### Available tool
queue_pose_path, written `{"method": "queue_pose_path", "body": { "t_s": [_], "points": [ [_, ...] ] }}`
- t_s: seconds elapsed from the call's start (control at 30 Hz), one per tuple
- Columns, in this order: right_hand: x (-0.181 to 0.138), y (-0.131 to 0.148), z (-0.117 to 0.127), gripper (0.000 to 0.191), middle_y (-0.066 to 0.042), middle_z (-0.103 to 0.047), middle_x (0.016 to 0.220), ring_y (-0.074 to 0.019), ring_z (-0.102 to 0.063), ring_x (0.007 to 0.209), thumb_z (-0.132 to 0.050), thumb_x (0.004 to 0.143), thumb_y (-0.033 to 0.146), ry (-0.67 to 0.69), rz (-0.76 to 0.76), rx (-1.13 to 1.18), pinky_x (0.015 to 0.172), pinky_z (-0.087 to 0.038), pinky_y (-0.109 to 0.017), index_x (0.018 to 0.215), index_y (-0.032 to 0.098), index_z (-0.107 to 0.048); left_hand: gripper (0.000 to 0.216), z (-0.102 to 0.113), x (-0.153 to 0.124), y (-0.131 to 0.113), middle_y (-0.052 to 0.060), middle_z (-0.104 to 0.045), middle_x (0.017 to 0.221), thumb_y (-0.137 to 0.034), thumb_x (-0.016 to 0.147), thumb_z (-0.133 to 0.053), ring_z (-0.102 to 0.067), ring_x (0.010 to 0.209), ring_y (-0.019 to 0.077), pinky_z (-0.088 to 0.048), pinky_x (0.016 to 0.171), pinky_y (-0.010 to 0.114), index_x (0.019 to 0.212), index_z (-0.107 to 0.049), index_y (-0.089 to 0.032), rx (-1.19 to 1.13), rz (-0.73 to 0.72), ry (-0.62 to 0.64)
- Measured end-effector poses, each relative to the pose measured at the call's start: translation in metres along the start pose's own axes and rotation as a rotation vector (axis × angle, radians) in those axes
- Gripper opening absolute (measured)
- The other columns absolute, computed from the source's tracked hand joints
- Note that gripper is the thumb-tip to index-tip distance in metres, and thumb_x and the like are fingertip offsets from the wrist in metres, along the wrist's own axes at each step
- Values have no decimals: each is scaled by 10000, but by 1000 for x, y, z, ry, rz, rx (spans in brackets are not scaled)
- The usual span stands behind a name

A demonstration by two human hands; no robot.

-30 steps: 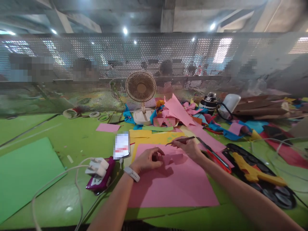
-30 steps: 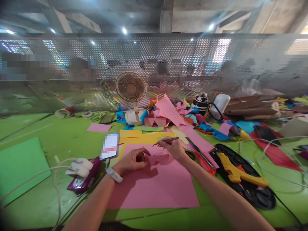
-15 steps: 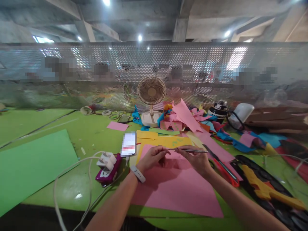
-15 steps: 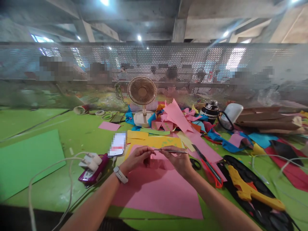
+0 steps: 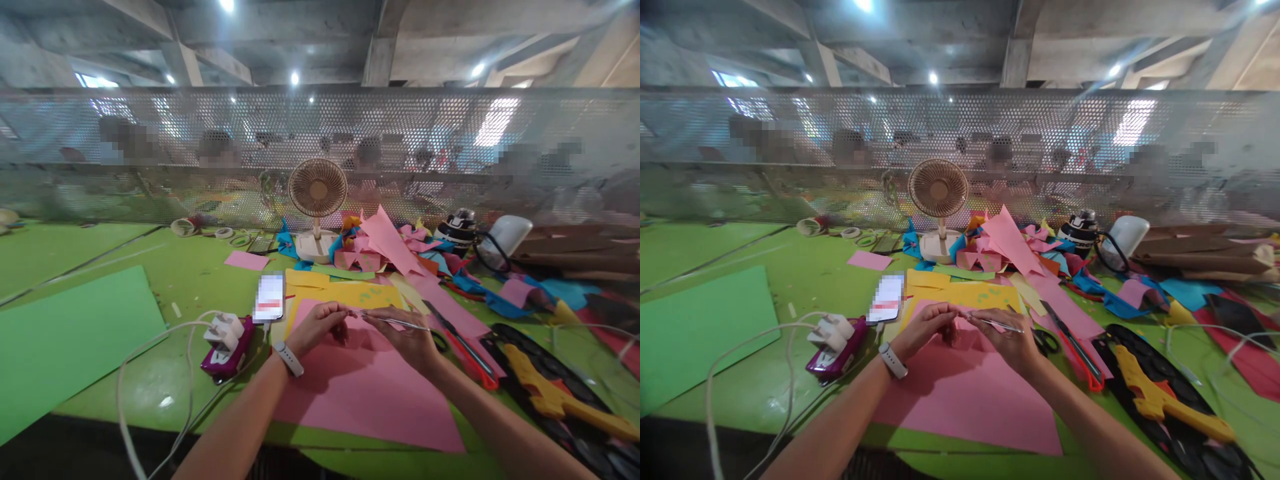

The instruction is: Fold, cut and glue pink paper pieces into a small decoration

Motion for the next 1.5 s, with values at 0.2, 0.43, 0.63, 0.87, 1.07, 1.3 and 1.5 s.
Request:
{"method": "queue_pose_path", "body": {
  "t_s": [0.2,0.43,0.63,0.87,1.07,1.3,1.5],
  "points": [
    [-1,6,-3,208,-24,-712,925,-194,-668,835,-625,795,190,48,94,-50,754,-539,-318,979,269,-680,374,1,0,3,16,-599,566,-468,805,-544,-565,476,112,-445,493,222,884,-575,-104,10,19,-4],
    [-1,9,-2,200,-36,-709,942,-204,-667,849,-623,798,226,51,127,-86,780,-537,-332,986,264,-679,382,3,2,5,11,-600,565,-472,787,-568,-567,473,116,-450,500,232,902,-566,-107,-25,12,-19],
    [-1,9,-1,203,-22,-709,936,-199,-665,855,-628,794,218,33,115,-64,780,-537,-325,983,278,-674,379,3,1,4,19,-613,592,-468,805,-554,-578,494,115,-459,521,234,925,-575,-109,-6,-4,-1],
    [-1,9,-1,223,-16,-706,953,-194,-663,863,-635,789,205,33,124,-65,784,-532,-316,998,277,-667,420,3,2,5,34,-630,603,-497,789,-562,-592,505,129,-471,536,250,940,-573,-105,-16,4,7],
    [-1,8,-1,197,-16,-710,933,-199,-666,850,-629,793,239,16,110,-89,769,-539,-327,982,276,-671,403,4,3,5,31,-632,613,-475,794,-564,-593,513,119,-451,535,232,952,-574,-105,-11,8,0],
    [-2,12,4,228,-3,-714,913,-191,-670,831,-652,774,207,-13,139,-90,767,-536,-321,985,293,-671,385,8,2,7,39,-637,640,-436,789,-586,-599,542,124,-447,559,237,975,-576,-99,-74,21,-12],
    [-3,9,1,275,0,-708,946,-189,-669,840,-654,769,175,22,158,-77,765,-535,-319,1015,298,-664,367,6,2,6,42,-637,644,-425,796,-584,-601,548,130,-455,569,252,968,-571,-101,-115,28,3]
  ]
}}
Point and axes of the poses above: each hand's wrist, its own x-axis towards the middle knuckle, its own z-axis out of the back of the hand, y = z × x, the point moved 9 cm from there along x, towards the middle knuckle
